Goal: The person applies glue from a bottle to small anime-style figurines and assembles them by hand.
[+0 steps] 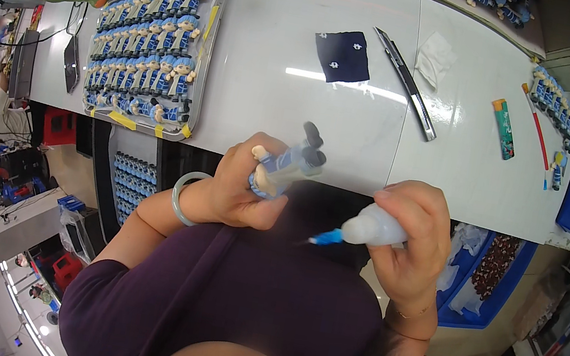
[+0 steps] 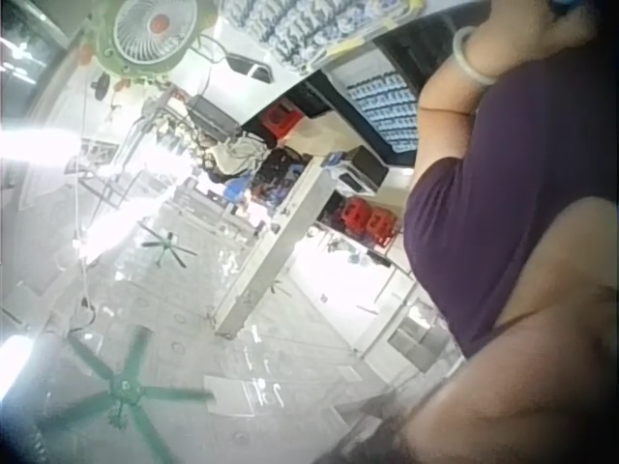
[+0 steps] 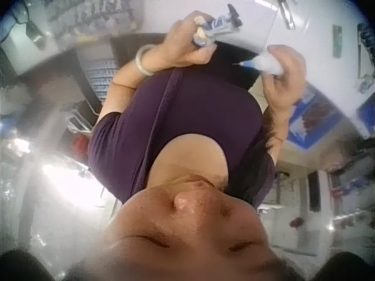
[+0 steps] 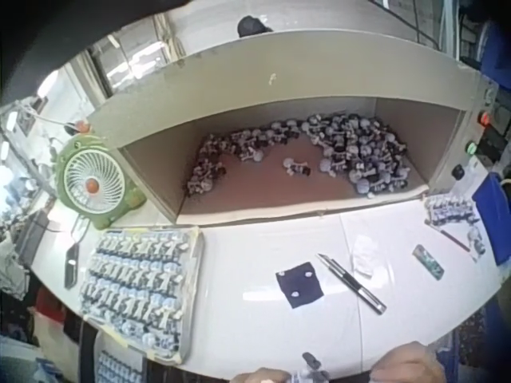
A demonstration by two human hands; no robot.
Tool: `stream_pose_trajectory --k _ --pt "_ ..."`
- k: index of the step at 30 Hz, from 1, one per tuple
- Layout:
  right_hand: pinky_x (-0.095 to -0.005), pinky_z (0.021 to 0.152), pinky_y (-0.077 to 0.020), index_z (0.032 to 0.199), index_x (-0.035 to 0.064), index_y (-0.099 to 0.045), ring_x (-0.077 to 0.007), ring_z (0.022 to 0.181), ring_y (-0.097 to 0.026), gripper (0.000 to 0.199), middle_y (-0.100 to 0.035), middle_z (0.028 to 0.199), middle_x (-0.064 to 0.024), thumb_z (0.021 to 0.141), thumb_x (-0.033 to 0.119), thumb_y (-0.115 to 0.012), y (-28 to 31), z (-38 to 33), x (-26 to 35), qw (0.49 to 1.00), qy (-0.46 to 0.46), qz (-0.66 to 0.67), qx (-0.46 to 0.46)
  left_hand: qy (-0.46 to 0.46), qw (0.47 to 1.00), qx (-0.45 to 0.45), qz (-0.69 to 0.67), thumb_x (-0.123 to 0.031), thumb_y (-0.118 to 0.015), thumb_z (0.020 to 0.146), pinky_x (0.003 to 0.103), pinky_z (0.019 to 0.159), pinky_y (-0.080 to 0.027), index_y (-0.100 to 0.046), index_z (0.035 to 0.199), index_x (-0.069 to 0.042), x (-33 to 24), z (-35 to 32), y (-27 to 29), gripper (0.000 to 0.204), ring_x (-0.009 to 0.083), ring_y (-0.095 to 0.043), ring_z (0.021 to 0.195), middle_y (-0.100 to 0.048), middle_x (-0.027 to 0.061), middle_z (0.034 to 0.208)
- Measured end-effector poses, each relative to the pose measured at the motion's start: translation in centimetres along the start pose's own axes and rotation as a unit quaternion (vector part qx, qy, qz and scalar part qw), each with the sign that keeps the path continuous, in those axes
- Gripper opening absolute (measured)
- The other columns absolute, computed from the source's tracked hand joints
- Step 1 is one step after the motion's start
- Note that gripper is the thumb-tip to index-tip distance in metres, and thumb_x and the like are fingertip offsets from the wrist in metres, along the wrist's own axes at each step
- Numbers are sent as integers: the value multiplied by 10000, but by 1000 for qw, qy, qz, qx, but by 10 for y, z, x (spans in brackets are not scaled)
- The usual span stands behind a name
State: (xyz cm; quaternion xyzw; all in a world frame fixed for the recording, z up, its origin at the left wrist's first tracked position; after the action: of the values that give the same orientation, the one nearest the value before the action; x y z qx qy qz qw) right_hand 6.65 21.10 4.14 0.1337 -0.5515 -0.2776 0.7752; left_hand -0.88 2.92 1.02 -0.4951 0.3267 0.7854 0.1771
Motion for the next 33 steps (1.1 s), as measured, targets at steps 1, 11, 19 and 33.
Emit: stream_pose_trajectory --k 1,11,19,33 --pt "-291 640 -444 899 45 -570 -225 742 -543 353 -548 852 -96 570 -1 -690 0 0 0 1000 0 0 0 0 1000 0 0 -120 -593 682 263 467 -424 -406 966 2 0 1 -1 361 201 -506 481 -497 73 643" --pt "-303 685 -447 879 130 -620 -237 816 -516 371 -549 874 -34 536 6 -685 8 -2 10 975 96 -191 -59 -20 1000 0 -21 -51 -620 713 297 559 -442 -367 1019 13 -6 4 -1 402 262 -559 620 -535 138 782" --pt "-302 690 -446 877 142 -627 -229 832 -507 351 -551 882 -26 550 24 -678 6 -4 10 973 97 -200 -56 -32 997 32 -63 -67 -547 668 303 558 -443 -340 1035 41 -1 0 -3 435 265 -542 602 -516 150 764" --pt "-294 722 -425 868 158 -651 -218 879 -479 347 -550 896 -9 542 40 -643 7 -6 11 972 90 -216 -38 -29 996 36 -71 -63 -564 650 309 538 -446 -349 1022 26 -1 -1 -6 439 253 -540 580 -520 123 749"
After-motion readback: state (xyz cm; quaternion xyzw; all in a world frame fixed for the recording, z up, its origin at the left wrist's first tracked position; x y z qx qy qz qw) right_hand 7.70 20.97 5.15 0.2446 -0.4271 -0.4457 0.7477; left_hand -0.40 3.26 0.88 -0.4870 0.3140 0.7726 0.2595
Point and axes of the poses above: each hand's wrist, its own z-axis towards the middle knuckle, its own y-axis out of the back of the hand, x = y × z, the point moved 3 cm from there along z, towards the middle knuckle
